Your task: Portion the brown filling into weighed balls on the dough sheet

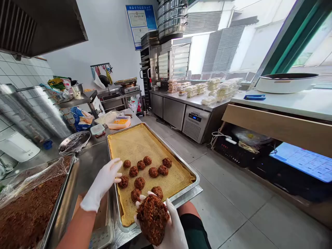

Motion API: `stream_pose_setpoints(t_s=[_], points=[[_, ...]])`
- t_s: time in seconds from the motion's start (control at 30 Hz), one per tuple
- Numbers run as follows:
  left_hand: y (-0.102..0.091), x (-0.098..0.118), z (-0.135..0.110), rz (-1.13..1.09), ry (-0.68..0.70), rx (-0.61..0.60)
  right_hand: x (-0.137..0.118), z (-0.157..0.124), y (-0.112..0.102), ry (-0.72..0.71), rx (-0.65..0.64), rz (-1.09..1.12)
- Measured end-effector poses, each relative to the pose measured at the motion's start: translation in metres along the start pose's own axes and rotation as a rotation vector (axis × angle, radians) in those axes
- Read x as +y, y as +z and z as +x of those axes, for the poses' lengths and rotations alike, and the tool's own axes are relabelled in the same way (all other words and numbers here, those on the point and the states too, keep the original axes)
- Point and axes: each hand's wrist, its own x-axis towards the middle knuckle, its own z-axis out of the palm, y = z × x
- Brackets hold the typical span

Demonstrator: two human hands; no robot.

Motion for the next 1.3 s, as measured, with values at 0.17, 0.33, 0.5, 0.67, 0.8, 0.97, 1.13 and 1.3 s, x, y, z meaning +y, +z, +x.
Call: stream_pose_setpoints(t_s=[0.17,0.33,0.5,0.67,0.8,0.97,1.13,1.3], points=[[0.025,-0.013,-0.090,0.372,0.387,-0.205,-0.004,0.002,0.005,-0.084,0.000,-0.052],[0.041,-0.036,-0.121,0.490,0.578,-0.106,0.021,0.007,0.013,-0.207,0.030,-0.128],[0.036,-0.055,-0.126,0.426,0.596,0.182,0.056,0.015,0.015,-0.237,0.089,-0.143],[0.025,-0.060,-0.133,0.559,0.519,0.118,0.075,0.022,0.001,-0.193,0.075,-0.197],[0.018,-0.059,-0.134,0.622,0.549,0.171,0.087,0.022,-0.006,-0.303,0.115,-0.235],[0.007,-0.059,-0.133,0.649,0.663,0.191,0.092,0.011,0.006,-0.188,0.031,-0.254],[0.001,-0.047,-0.133,0.547,0.733,0.171,0.088,0.009,0.006,0.055,-0.070,-0.194],[-0.003,-0.029,-0.134,0.513,0.626,0.212,0.080,0.009,0.003,-0.015,-0.207,-0.245]])
